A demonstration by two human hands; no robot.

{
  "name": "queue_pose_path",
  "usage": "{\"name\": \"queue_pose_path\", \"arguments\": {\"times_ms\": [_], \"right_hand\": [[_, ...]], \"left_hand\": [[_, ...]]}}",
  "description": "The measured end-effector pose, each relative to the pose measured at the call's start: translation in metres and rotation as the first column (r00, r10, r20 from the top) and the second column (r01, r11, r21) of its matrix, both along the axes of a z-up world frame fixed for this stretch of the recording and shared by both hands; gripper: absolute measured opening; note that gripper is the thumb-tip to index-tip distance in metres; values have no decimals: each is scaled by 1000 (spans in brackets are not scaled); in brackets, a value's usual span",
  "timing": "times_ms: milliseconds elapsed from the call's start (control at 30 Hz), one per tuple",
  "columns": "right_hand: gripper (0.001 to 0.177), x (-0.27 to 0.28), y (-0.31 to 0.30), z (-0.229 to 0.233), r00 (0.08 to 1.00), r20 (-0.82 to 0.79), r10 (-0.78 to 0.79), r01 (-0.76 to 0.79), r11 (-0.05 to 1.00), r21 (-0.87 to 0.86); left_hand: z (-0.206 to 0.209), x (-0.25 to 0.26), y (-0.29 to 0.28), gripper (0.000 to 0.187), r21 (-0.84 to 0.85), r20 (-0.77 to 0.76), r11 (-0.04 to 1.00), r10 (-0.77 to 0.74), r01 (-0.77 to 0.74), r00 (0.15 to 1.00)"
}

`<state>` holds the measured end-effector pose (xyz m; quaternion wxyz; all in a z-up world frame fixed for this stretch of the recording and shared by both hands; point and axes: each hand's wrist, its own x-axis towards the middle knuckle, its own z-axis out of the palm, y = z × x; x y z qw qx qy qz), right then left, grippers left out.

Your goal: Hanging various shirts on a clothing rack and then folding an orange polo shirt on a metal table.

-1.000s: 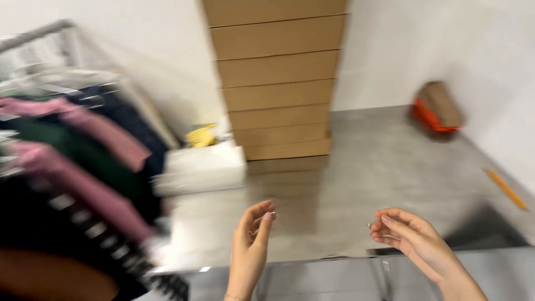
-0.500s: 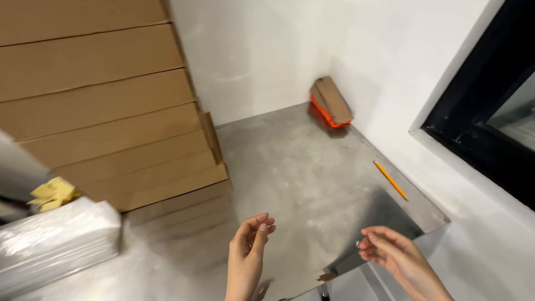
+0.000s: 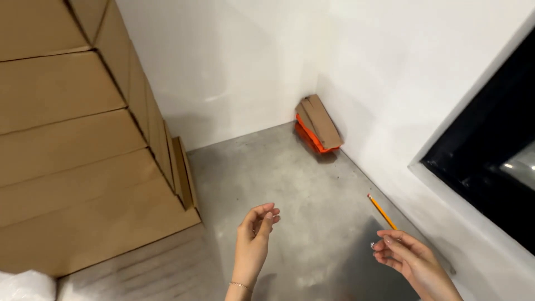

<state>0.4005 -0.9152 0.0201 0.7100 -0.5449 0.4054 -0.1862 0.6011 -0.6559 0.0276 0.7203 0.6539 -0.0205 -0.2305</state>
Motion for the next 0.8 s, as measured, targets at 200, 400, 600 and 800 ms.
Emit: {"name": "queue_pose_path", "arguments": {"times_ms": [200, 400, 600, 800], "right_hand": [[39, 62, -38, 1, 995, -98, 21, -16, 998, 58], [58, 174, -138, -28, 942, -322, 95, -168, 964, -206], [80, 324, -221, -72, 871, -462, 166, -401, 783, -475], [128, 409, -249, -124, 666, -743, 66, -672, 486, -559]], "left_hand": [[-55, 43, -52, 28, -2, -15, 999, -43, 43, 999], [-107, 96, -75, 24, 41, 20, 998, 51, -51, 999], [-53, 118, -75, 29, 211, -43, 918, 351, -335, 935], [-45, 99, -83, 32, 263, -138, 853, 495, -450, 858]]}}
